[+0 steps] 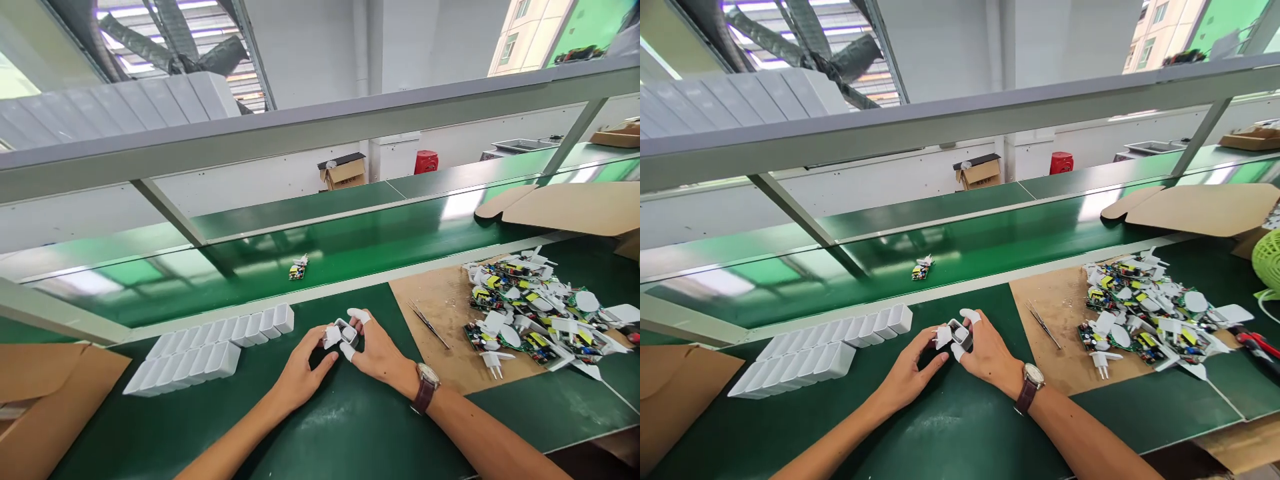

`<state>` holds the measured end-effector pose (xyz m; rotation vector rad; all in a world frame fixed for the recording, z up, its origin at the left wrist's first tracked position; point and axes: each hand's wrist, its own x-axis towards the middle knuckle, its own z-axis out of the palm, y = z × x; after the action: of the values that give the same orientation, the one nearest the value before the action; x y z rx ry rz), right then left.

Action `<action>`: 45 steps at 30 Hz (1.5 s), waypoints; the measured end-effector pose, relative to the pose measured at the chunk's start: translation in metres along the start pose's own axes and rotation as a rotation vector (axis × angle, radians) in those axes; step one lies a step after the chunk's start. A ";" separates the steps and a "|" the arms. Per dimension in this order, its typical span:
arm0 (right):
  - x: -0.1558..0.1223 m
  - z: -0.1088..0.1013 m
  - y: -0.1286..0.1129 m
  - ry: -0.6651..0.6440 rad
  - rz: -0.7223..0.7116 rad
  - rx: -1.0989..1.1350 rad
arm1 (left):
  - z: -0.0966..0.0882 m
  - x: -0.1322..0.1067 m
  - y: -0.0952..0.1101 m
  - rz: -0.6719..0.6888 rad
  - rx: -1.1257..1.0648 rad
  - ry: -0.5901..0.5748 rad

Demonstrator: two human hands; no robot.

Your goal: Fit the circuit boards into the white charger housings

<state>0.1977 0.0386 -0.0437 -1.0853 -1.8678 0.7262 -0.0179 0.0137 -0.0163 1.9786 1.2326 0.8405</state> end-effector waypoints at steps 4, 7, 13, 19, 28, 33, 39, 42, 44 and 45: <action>0.002 -0.003 0.001 -0.118 0.118 0.089 | -0.004 0.005 0.010 0.001 0.054 0.042; 0.006 -0.010 0.002 -0.273 0.164 0.183 | -0.006 0.011 0.016 -0.014 0.141 0.102; 0.005 -0.010 0.009 -0.265 0.081 0.179 | -0.012 0.019 0.024 -0.120 0.231 0.088; 0.001 -0.007 0.008 -0.148 -0.117 -0.059 | -0.021 0.027 0.028 -0.039 0.265 -0.052; 0.002 -0.009 0.007 -0.200 -0.085 0.048 | -0.044 0.053 0.035 0.019 0.222 -0.326; 0.002 -0.009 0.011 -0.140 -0.153 -0.010 | -0.094 0.106 0.006 -0.110 0.555 -0.119; 0.003 -0.007 0.006 -0.194 -0.220 -0.181 | -0.146 0.153 -0.060 -0.388 0.754 -0.033; 0.005 -0.007 0.003 -0.171 -0.214 -0.292 | -0.157 0.161 -0.081 -0.494 0.783 -0.073; 0.009 -0.009 0.003 -0.165 -0.162 -0.408 | -0.159 0.162 -0.090 -0.537 0.791 -0.106; 0.012 -0.011 0.005 -0.162 -0.121 -0.462 | -0.160 0.162 -0.093 -0.554 0.796 -0.117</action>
<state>0.2057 0.0518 -0.0378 -1.2076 -2.2887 0.3235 -0.1339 0.2253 0.0320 2.0095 2.1161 -0.0751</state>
